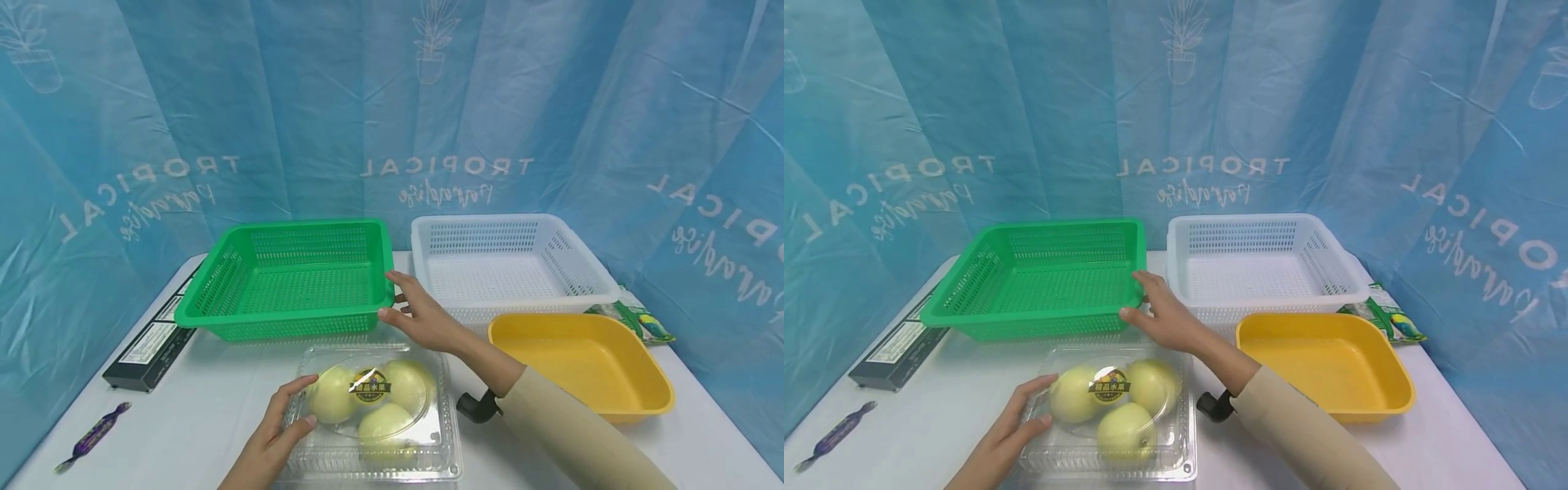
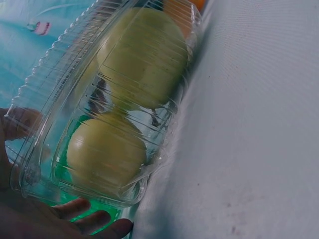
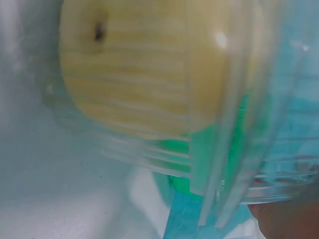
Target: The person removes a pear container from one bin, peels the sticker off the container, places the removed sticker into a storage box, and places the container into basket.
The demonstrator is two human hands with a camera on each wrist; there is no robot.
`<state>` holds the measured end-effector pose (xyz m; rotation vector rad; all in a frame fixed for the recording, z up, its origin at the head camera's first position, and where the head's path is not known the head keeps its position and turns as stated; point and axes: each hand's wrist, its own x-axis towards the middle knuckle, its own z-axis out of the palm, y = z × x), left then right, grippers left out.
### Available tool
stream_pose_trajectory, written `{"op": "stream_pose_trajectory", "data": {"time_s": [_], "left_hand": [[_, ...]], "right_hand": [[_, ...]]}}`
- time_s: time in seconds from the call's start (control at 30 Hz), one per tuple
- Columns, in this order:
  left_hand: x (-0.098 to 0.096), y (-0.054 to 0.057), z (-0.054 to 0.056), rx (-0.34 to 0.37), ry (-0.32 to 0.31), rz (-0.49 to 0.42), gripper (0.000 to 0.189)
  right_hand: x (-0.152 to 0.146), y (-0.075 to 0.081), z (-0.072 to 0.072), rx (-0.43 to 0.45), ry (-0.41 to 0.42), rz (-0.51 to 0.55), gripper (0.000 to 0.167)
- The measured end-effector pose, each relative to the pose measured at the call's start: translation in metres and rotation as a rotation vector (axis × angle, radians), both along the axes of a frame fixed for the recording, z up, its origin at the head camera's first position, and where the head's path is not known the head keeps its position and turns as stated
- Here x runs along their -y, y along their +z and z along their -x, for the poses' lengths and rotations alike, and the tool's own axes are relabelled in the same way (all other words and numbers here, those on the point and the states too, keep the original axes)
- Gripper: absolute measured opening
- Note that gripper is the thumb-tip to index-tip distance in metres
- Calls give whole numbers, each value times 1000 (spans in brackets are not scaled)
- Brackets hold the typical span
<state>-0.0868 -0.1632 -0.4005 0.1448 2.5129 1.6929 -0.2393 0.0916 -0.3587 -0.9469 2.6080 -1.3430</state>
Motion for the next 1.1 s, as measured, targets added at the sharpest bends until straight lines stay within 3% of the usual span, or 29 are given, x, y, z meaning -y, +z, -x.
{"op": "stream_pose_trajectory", "data": {"time_s": [0.27, 0.57, 0.83, 1.1], "left_hand": [[0, -1, 1, -17, -6, 0, 48], [0, -3, 1, -51, -12, 0, 48], [0, -2, 1, -26, -10, -4, 48], [-1, -2, 2, -46, -9, -1, 48]], "right_hand": [[-4, 6, -10, -44, -39, -28, 69], [-7, 9, -20, -193, -74, -72, 68], [-5, 12, -30, -243, -109, -105, 67], [-5, 10, -39, -273, -103, -118, 65]]}}
